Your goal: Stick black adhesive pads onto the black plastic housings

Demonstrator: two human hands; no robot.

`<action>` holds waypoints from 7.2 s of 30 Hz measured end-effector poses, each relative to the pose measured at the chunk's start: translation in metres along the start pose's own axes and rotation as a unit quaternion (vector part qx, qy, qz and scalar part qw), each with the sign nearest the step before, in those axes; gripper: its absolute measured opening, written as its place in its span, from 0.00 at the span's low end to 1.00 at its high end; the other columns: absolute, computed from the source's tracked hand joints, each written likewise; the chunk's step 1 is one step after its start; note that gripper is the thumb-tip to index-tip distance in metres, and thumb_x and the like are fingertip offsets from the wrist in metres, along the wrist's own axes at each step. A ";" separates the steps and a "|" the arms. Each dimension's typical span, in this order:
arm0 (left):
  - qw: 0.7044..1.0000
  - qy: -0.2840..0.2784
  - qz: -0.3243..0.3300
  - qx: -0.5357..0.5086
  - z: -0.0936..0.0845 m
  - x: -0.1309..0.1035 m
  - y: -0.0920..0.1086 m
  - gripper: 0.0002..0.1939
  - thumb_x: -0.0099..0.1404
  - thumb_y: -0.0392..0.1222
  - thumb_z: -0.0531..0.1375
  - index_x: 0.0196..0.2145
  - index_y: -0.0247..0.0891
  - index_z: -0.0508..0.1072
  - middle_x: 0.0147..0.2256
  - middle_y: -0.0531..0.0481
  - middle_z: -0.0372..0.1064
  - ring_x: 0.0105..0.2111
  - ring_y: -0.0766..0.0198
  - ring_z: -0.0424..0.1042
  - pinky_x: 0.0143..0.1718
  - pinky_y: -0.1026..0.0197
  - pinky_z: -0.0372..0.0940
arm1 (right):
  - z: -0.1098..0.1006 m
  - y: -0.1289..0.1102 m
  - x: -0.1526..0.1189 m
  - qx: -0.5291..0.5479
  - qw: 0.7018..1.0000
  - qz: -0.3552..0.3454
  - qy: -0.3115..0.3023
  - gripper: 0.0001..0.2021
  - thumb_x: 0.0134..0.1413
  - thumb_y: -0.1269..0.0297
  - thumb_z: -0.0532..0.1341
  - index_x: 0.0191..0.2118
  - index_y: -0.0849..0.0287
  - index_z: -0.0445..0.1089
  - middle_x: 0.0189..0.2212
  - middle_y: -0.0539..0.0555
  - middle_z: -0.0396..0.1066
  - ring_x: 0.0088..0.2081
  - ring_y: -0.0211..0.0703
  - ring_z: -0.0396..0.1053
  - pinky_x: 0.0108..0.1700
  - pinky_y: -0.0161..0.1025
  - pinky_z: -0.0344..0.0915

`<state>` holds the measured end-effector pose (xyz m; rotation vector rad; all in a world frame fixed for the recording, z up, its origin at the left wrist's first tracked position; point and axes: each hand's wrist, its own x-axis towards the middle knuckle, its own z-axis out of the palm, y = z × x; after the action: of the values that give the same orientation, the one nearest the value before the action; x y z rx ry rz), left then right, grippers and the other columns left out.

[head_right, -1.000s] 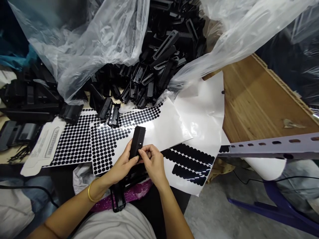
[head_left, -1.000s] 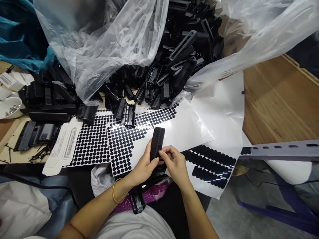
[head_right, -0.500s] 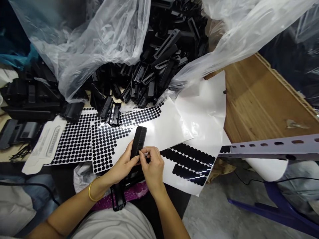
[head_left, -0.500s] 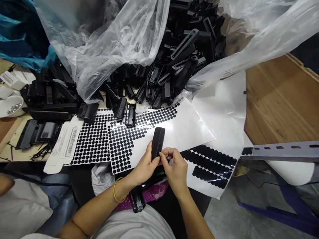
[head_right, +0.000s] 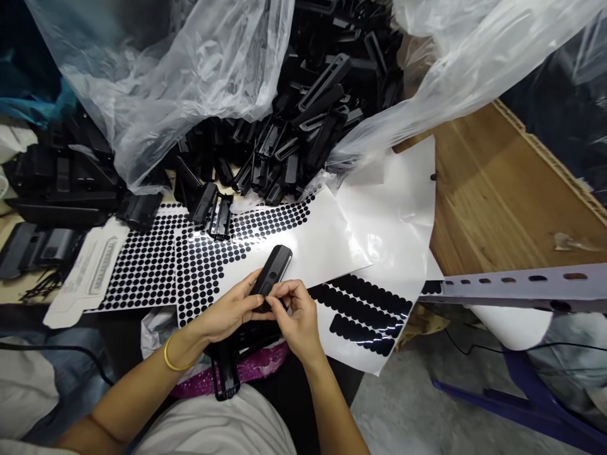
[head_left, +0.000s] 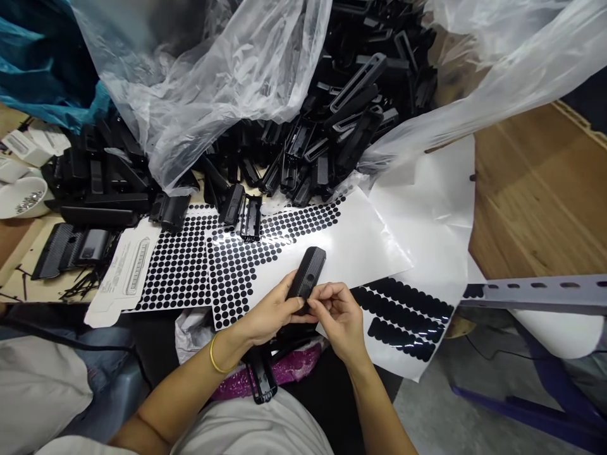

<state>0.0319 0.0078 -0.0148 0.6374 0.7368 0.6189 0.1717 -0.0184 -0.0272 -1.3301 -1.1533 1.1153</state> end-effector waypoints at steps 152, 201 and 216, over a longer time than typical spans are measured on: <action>0.998 0.022 -0.013 -0.049 0.005 -0.010 -0.001 0.18 0.61 0.48 0.59 0.47 0.43 0.65 0.36 0.51 0.70 0.36 0.65 0.71 0.39 0.59 0.67 | 0.012 -0.028 -0.022 0.077 0.987 0.121 0.066 0.12 0.49 0.63 0.63 0.32 0.55 0.57 0.27 0.47 0.65 0.28 0.35 0.63 0.28 0.31 0.64; 0.990 0.084 0.065 -0.096 0.019 -0.011 -0.015 0.15 0.58 0.38 0.61 0.41 0.39 0.60 0.49 0.46 0.68 0.43 0.63 0.70 0.47 0.57 0.63 | 0.022 -0.024 -0.020 -0.114 0.989 0.013 0.091 0.07 0.54 0.69 0.56 0.30 0.54 0.54 0.26 0.46 0.59 0.27 0.35 0.61 0.30 0.34 0.61; 0.998 0.006 0.059 -0.027 0.002 -0.005 -0.009 0.17 0.59 0.41 0.61 0.44 0.39 0.62 0.47 0.44 0.69 0.45 0.59 0.71 0.46 0.56 0.65 | 0.012 -0.025 -0.022 -0.355 0.922 -0.121 0.096 0.16 0.57 0.66 0.54 0.52 0.52 0.58 0.48 0.60 0.61 0.50 0.54 0.59 0.47 0.54 0.61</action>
<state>0.0325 -0.0023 -0.0184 0.6316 0.6938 0.7495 0.1553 -0.0382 -0.0027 -1.7267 -1.5974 0.3666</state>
